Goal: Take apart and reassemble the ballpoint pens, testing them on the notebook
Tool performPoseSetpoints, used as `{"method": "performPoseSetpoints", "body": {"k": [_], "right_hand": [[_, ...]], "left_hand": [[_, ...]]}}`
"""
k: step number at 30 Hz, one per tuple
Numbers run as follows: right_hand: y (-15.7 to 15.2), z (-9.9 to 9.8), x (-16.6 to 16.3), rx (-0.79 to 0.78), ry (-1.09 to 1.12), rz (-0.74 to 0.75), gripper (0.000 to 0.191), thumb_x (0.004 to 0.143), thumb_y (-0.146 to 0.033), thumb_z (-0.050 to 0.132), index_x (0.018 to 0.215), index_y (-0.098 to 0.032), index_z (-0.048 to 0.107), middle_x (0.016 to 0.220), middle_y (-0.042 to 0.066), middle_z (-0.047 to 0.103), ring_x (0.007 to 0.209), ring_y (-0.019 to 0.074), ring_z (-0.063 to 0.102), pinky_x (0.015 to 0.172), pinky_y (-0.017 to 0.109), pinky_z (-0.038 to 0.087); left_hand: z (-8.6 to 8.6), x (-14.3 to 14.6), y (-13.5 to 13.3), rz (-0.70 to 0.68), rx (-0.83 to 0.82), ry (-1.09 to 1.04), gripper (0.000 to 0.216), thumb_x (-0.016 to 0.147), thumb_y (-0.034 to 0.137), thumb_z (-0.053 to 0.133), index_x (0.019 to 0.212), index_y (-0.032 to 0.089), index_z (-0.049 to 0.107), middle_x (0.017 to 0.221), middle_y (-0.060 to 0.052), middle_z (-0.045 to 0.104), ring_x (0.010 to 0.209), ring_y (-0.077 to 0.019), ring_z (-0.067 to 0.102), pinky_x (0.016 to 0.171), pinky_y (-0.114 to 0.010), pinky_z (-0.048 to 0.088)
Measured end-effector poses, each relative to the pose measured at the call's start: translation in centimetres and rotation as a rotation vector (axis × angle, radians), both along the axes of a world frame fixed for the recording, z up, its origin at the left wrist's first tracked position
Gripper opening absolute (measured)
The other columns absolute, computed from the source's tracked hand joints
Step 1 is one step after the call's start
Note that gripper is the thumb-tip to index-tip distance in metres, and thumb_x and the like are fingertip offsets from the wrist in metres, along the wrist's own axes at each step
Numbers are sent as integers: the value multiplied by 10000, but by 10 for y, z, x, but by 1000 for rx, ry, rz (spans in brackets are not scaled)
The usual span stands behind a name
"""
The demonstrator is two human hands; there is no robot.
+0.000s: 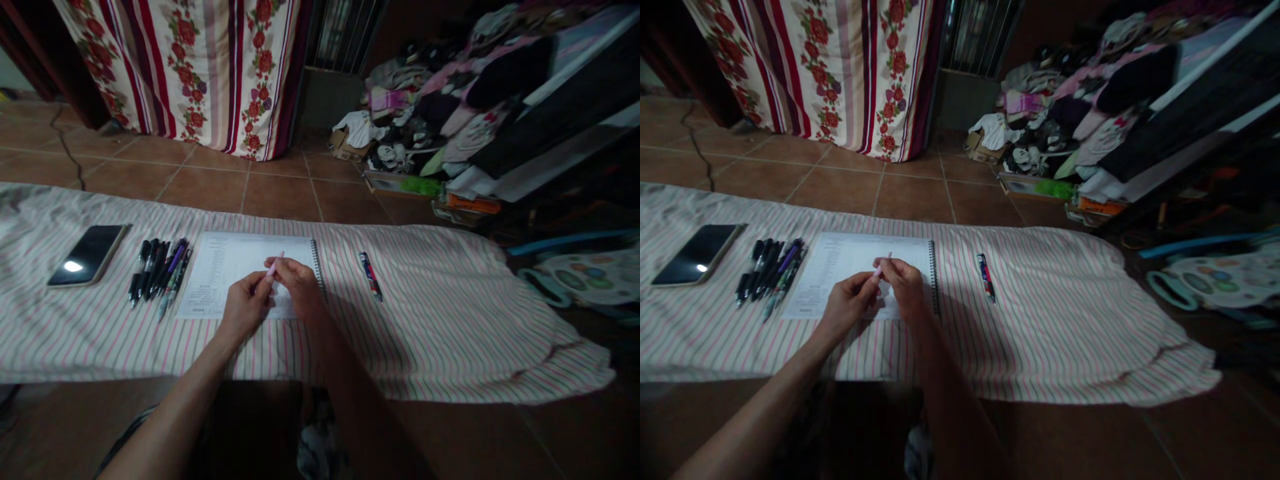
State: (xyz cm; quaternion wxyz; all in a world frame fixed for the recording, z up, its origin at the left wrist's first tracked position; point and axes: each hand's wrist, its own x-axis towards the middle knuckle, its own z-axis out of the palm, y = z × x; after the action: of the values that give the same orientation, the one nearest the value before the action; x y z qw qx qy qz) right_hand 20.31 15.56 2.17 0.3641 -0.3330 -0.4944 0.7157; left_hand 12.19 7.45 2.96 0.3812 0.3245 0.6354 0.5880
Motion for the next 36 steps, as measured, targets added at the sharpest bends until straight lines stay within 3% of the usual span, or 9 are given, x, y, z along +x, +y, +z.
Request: {"method": "performPoseSetpoints", "body": {"k": [3,7,12,17,23,30,36], "right_hand": [[3,-1,4,-31,-33,-64,338,695,-507,655,760,-178,691,699,13,655,616,119,573,579,245,447],[14,3,10,-162,48,-233,315,682,-482,681,790,-186,682,793,23,681,661,105,587,547,200,430],[25,10,17,-280,83,-348,227,730,-404,661,792,-185,669,789,22,678,644,92,581,459,179,359],[31,4,19,-257,108,-331,226,734,-424,644,755,-199,630,741,15,660,535,93,517,399,223,277],[30,3,18,-263,97,-297,286,720,-477,649,760,-196,618,739,4,648,420,50,379,367,223,256],[26,9,16,-361,110,-298,288,713,-461,652,765,-180,617,706,-9,639,405,41,360,369,219,249],[23,12,18,-316,31,-235,355,714,-541,620,788,-195,603,644,-20,618,408,60,398,365,221,279]], "left_hand": [[8,2,-1,-119,31,-202,413,763,496,582,839,96,657,602,-40,634,478,-112,538,482,-231,403],[11,1,-3,-167,78,-405,575,761,454,619,1197,87,540,886,-131,703,667,-201,656,594,-306,480],[14,-3,-8,-302,148,-523,508,779,380,636,1180,75,569,990,-179,687,764,-231,666,646,-324,473],[16,-2,-11,-407,187,-535,486,769,300,673,1218,142,576,1058,-155,674,855,-223,653,706,-320,464],[12,6,-6,-433,214,-484,439,738,259,707,1162,177,628,964,-102,700,818,-195,650,693,-303,462],[13,11,-4,-373,209,-454,426,710,248,733,1123,183,653,918,-89,717,812,-188,648,694,-302,477],[14,13,-3,-413,218,-464,451,695,253,745,1133,205,654,1016,-97,709,873,-196,639,717,-301,477]]}}
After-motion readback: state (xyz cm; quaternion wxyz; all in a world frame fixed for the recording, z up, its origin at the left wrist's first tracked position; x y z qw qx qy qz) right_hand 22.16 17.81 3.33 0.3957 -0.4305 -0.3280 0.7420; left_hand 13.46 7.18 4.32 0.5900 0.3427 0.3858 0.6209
